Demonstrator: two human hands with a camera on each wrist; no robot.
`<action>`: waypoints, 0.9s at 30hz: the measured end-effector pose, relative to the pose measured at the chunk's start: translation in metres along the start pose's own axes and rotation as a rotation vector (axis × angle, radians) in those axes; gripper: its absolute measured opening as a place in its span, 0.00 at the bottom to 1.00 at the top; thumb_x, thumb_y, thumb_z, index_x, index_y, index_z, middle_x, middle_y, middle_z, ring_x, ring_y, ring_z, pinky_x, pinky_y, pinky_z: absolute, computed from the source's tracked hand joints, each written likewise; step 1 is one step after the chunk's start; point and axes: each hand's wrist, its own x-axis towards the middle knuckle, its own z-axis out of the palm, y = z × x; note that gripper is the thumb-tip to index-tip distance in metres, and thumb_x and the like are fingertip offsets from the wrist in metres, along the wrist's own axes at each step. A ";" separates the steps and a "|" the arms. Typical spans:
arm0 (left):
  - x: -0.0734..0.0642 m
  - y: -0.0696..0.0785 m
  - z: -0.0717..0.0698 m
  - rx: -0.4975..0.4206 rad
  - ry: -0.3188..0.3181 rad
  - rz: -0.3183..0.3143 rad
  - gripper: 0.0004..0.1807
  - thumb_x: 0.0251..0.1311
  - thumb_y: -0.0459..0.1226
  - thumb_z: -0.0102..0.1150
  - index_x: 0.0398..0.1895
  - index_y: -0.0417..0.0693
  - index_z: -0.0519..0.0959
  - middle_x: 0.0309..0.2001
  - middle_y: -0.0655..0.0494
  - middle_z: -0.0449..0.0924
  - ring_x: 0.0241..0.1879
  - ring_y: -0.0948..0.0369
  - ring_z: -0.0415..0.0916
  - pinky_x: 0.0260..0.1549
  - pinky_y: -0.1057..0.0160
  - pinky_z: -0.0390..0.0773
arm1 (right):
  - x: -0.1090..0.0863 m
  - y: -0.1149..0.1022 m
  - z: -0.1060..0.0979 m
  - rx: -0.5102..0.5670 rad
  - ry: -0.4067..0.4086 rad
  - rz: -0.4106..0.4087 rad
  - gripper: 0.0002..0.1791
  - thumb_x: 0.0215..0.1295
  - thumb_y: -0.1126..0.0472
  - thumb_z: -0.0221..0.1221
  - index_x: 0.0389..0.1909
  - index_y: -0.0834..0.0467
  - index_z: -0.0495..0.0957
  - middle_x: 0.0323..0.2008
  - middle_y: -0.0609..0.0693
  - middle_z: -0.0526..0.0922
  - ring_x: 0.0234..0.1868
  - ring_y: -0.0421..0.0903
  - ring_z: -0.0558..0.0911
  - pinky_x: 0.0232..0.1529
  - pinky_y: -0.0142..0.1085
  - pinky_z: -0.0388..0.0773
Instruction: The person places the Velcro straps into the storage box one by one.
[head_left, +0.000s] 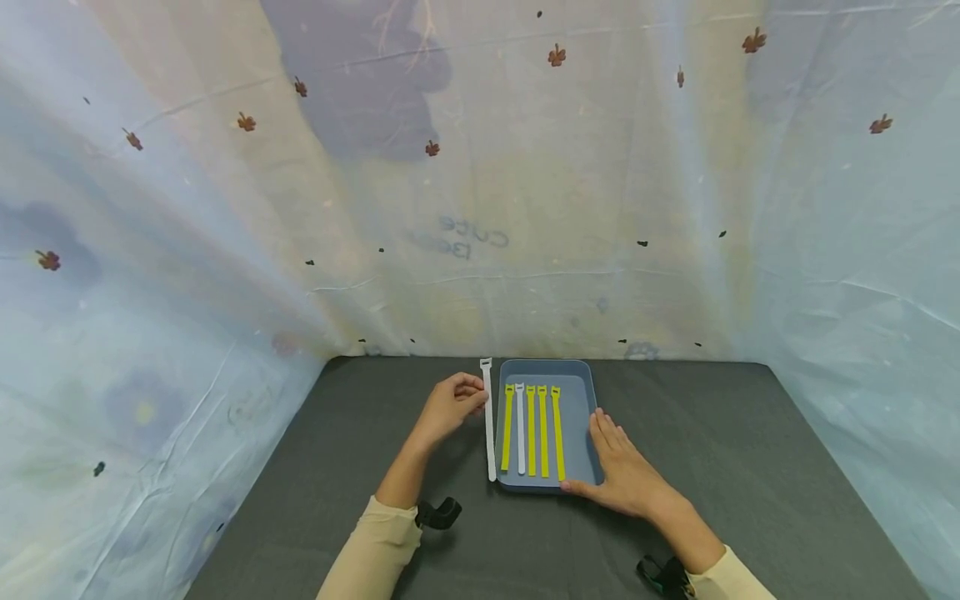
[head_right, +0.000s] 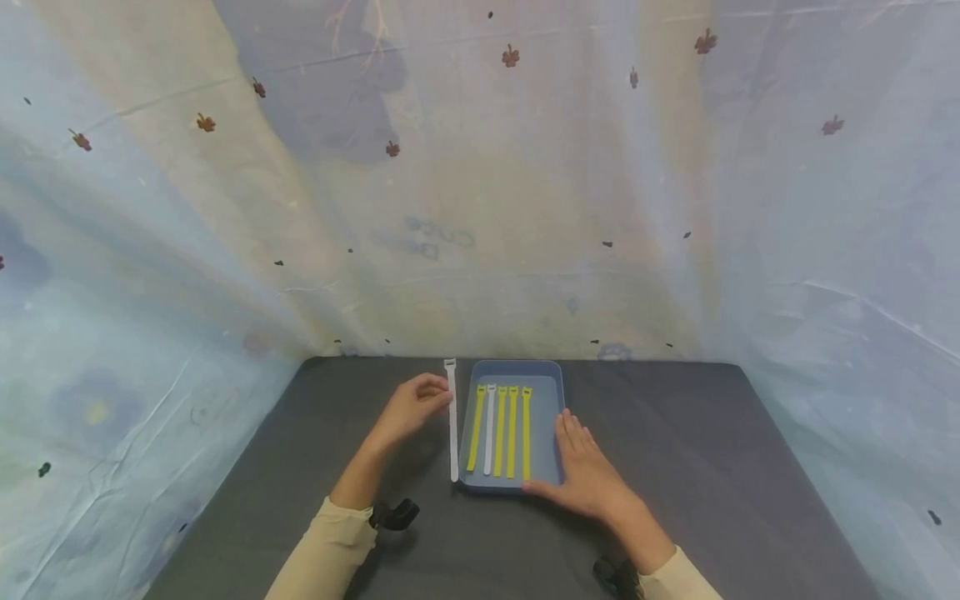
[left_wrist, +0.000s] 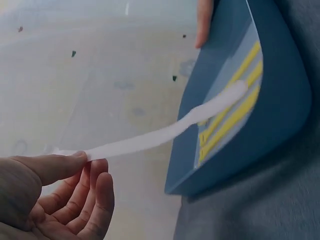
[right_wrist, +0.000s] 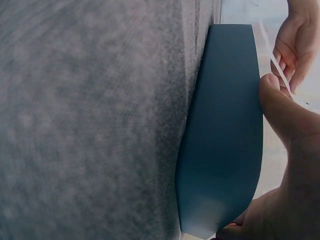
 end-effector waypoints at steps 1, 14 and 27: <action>0.001 0.002 0.002 -0.002 0.000 0.007 0.09 0.75 0.33 0.66 0.51 0.36 0.81 0.42 0.42 0.88 0.46 0.36 0.87 0.40 0.60 0.89 | 0.000 0.000 0.000 0.000 -0.002 0.001 0.73 0.61 0.22 0.65 0.83 0.73 0.45 0.85 0.71 0.43 0.85 0.68 0.48 0.83 0.63 0.48; 0.015 0.025 0.037 -0.010 -0.063 0.051 0.10 0.76 0.35 0.65 0.51 0.36 0.81 0.45 0.39 0.87 0.44 0.45 0.88 0.41 0.60 0.89 | 0.001 0.005 0.004 -0.002 0.010 -0.003 0.74 0.61 0.20 0.63 0.84 0.73 0.45 0.85 0.70 0.43 0.86 0.67 0.48 0.83 0.62 0.48; 0.034 0.025 0.064 -0.032 -0.100 0.038 0.10 0.75 0.34 0.67 0.50 0.35 0.82 0.42 0.44 0.89 0.42 0.44 0.90 0.41 0.54 0.91 | 0.000 0.004 0.002 -0.003 0.017 -0.012 0.74 0.61 0.18 0.62 0.83 0.73 0.46 0.85 0.70 0.44 0.85 0.67 0.48 0.83 0.63 0.50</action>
